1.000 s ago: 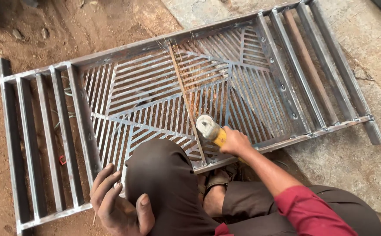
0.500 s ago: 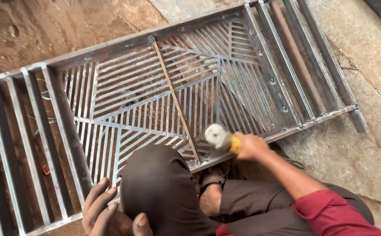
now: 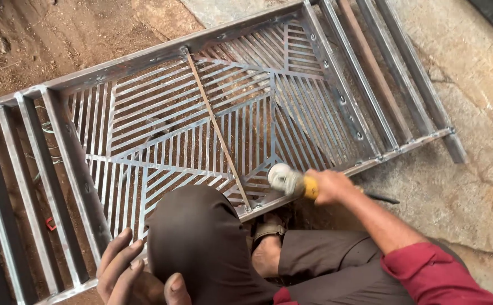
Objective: Grind and smooth the surface of a decorative metal gate using an angle grinder.
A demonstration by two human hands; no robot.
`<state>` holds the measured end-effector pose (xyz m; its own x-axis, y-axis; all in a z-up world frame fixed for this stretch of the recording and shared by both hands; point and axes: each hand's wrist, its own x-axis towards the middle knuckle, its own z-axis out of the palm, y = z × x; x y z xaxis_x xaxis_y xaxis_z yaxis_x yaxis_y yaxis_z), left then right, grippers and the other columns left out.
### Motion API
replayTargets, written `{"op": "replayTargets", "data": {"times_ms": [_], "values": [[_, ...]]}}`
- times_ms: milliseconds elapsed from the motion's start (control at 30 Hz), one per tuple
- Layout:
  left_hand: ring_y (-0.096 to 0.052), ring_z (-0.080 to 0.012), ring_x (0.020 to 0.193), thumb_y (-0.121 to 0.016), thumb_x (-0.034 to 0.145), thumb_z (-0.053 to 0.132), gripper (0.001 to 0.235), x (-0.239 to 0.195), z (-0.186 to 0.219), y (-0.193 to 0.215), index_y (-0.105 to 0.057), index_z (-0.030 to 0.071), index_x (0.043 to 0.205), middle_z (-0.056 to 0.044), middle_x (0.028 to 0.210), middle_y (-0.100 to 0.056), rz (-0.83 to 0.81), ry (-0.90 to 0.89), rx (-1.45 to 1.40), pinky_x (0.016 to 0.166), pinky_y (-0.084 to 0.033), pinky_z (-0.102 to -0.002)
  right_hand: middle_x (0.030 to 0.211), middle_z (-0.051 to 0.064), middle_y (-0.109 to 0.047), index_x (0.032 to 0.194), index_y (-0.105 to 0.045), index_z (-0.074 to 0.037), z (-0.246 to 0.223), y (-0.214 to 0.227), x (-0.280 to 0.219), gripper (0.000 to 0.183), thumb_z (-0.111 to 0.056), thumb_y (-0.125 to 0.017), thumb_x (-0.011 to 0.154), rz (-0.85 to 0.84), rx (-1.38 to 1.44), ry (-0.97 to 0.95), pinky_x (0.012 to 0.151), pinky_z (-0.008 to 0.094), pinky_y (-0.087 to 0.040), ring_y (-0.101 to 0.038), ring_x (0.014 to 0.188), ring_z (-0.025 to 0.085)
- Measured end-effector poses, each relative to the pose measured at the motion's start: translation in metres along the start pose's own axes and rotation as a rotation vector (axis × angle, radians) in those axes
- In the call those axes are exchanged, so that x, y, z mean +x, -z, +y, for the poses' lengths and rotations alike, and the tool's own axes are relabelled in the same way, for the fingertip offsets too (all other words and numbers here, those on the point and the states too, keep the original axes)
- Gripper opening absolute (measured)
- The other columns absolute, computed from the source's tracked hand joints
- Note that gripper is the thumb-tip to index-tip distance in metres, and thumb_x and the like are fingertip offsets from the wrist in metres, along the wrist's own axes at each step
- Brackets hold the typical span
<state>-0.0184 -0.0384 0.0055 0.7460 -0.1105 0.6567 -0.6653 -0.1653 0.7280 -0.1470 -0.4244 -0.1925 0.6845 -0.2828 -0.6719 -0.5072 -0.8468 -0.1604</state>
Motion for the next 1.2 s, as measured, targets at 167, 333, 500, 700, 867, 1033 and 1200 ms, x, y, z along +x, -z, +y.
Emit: {"op": "replayTargets", "data": {"times_ms": [167, 333, 500, 700, 867, 1033, 1200], "values": [[-0.057, -0.0311, 0.134, -0.073, 0.099, 0.036, 0.044, 0.003, 0.006, 0.000, -0.049, 0.006, 0.120, -0.015, 0.121, -0.058, 0.011, 0.052, 0.068, 0.120, -0.049, -0.042, 0.106, 0.014, -0.075, 0.127, -0.056, -0.023, 0.032, 0.030, -0.009, 0.077, -0.030, -0.090, 0.059, 0.164, 0.124, -0.168, 0.089, 0.049, -0.058, -0.072, 0.102, 0.037], [-0.056, -0.0308, 0.136, -0.074, 0.099, 0.031, 0.042, 0.000, 0.003, 0.003, -0.048, 0.006, 0.121, -0.016, 0.123, -0.058, -0.034, 0.044, 0.088, 0.123, -0.048, -0.043, 0.105, 0.010, -0.076, 0.124, -0.057, -0.024, 0.026, 0.018, -0.015, 0.074, -0.032, -0.089, 0.059, 0.065, 0.042, -0.098, 0.089, 0.047, -0.059, -0.073, 0.102, 0.033], [-0.057, -0.0323, 0.133, -0.072, 0.094, 0.028, 0.041, -0.004, 0.000, 0.011, -0.048, 0.005, 0.118, -0.017, 0.121, -0.058, -0.093, 0.057, 0.167, 0.120, -0.046, -0.042, 0.106, 0.010, -0.076, 0.127, -0.058, -0.025, 0.018, 0.016, -0.017, 0.074, -0.028, -0.087, 0.059, 0.039, 0.037, -0.041, 0.089, 0.047, -0.058, -0.072, 0.103, 0.033], [-0.058, -0.0301, 0.130, -0.073, 0.096, 0.029, 0.042, -0.009, -0.020, 0.007, -0.048, 0.006, 0.121, -0.016, 0.123, -0.057, -0.026, -0.041, 0.111, 0.121, -0.048, -0.042, 0.106, 0.015, -0.075, 0.130, -0.055, -0.022, 0.053, 0.024, -0.019, 0.079, -0.029, -0.088, 0.059, 0.180, 0.040, -0.118, 0.088, 0.047, -0.058, -0.072, 0.102, 0.036], [-0.052, -0.0330, 0.137, -0.067, 0.102, 0.034, 0.043, 0.002, -0.003, 0.008, -0.045, 0.006, 0.125, -0.013, 0.126, -0.049, -0.070, -0.022, 0.107, 0.120, -0.046, -0.045, 0.106, 0.009, -0.076, 0.123, -0.058, -0.025, 0.042, 0.017, -0.023, 0.068, -0.028, -0.085, 0.061, 0.033, -0.052, -0.025, 0.089, 0.046, -0.059, -0.073, 0.103, 0.033], [-0.050, -0.0362, 0.138, -0.065, 0.104, 0.034, 0.045, 0.003, -0.003, 0.010, -0.041, 0.003, 0.128, -0.016, 0.127, -0.046, -0.129, -0.067, 0.099, 0.123, -0.047, -0.050, 0.105, 0.013, -0.075, 0.124, -0.058, -0.024, 0.052, 0.024, -0.026, 0.068, -0.027, -0.086, 0.063, 0.196, -0.022, -0.101, 0.088, 0.049, -0.058, -0.071, 0.103, 0.036], [-0.053, -0.0383, 0.133, -0.065, 0.099, 0.029, 0.047, -0.003, -0.010, 0.017, -0.042, 0.000, 0.128, -0.019, 0.128, -0.049, -0.179, -0.018, 0.252, 0.116, -0.050, -0.047, 0.103, 0.010, -0.076, 0.123, -0.060, -0.027, 0.045, 0.014, -0.025, 0.063, -0.027, -0.083, 0.064, 0.065, -0.081, 0.056, 0.087, 0.050, -0.057, -0.071, 0.103, 0.035]]}}
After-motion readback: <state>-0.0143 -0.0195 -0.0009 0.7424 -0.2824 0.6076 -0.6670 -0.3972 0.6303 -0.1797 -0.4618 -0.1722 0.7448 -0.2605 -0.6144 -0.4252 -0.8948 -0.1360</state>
